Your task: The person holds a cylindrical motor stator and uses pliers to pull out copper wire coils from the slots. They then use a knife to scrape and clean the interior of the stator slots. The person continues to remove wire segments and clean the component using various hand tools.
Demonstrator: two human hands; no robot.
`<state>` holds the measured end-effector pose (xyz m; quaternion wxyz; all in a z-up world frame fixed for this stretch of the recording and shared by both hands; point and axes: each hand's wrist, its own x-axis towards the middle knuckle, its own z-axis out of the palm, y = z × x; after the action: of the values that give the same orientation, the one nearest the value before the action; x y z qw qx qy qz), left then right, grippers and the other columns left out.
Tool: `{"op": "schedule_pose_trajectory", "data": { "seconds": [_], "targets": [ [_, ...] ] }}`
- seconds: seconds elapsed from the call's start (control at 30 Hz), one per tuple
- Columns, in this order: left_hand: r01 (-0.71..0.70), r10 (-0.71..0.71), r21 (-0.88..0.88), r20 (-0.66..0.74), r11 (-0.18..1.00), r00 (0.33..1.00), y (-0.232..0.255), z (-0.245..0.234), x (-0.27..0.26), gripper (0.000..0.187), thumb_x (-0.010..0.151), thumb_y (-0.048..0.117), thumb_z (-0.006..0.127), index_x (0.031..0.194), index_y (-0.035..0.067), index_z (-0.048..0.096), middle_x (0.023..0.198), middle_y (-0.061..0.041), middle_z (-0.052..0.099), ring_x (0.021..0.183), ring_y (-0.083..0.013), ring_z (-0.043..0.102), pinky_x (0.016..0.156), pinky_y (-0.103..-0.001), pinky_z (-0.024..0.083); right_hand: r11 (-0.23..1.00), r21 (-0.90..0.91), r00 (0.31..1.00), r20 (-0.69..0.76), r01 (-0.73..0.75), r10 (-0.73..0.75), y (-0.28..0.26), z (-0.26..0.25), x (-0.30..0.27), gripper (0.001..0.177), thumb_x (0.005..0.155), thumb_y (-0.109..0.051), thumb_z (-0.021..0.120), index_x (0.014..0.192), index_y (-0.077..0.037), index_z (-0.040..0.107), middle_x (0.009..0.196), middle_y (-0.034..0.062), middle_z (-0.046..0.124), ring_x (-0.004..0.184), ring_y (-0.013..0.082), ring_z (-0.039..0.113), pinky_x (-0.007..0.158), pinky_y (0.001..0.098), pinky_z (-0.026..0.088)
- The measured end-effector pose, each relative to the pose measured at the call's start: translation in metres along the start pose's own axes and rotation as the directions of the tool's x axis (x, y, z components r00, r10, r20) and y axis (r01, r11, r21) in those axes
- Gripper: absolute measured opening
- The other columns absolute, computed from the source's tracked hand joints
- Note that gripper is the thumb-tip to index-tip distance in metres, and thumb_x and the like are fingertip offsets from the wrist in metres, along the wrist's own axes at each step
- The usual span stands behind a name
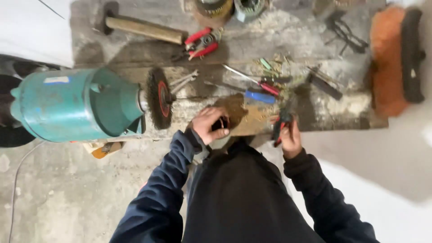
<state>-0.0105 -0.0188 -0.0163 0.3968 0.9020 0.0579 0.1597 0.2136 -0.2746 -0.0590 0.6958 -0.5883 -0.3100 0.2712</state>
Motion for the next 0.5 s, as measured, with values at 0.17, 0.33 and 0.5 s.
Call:
{"op": "schedule_pose_trajectory", "data": {
  "seconds": [0.17,0.33,0.5],
  "targets": [
    [0.001,-0.002,-0.064,-0.023,0.998,1.0,-0.009,-0.001,-0.002,0.065,0.087,0.04,0.084,0.137,0.008,0.057,0.141,-0.018,0.061,0.132,-0.0392,0.058,0.112,-0.047,0.047,0.891,-0.387,0.951,0.091,-0.238,0.294,-0.003,0.037,-0.061,0.046,0.086,-0.023,0.074,0.122,0.0,0.057,0.103,0.0201,0.069,0.096,0.0369,0.066,0.086,0.0443,0.055],
    [-0.004,0.009,-0.122,0.043,0.993,0.999,-0.026,-0.001,-0.015,0.104,0.067,0.035,0.094,0.15,0.004,0.04,0.146,-0.025,0.05,0.135,-0.0432,0.052,0.114,-0.047,0.044,0.431,-0.878,0.946,-0.067,-0.208,0.319,-0.032,0.096,-0.091,0.056,0.081,-0.019,0.07,0.133,-0.009,0.053,0.103,0.0168,0.069,0.098,0.0377,0.065,0.081,0.049,0.053],
    [0.102,-0.102,-0.035,0.002,0.994,0.995,-0.025,0.005,-0.016,0.114,0.06,0.034,0.096,0.152,0.002,0.036,0.144,-0.024,0.053,0.132,-0.0423,0.055,0.11,-0.045,0.047,0.248,-0.966,0.995,-0.057,-0.077,0.086,-0.043,0.128,-0.09,0.065,0.081,-0.017,0.071,0.142,-0.005,0.049,0.126,0.0182,0.057,0.118,0.0406,0.054,0.086,0.0506,0.053]
  ]
}}
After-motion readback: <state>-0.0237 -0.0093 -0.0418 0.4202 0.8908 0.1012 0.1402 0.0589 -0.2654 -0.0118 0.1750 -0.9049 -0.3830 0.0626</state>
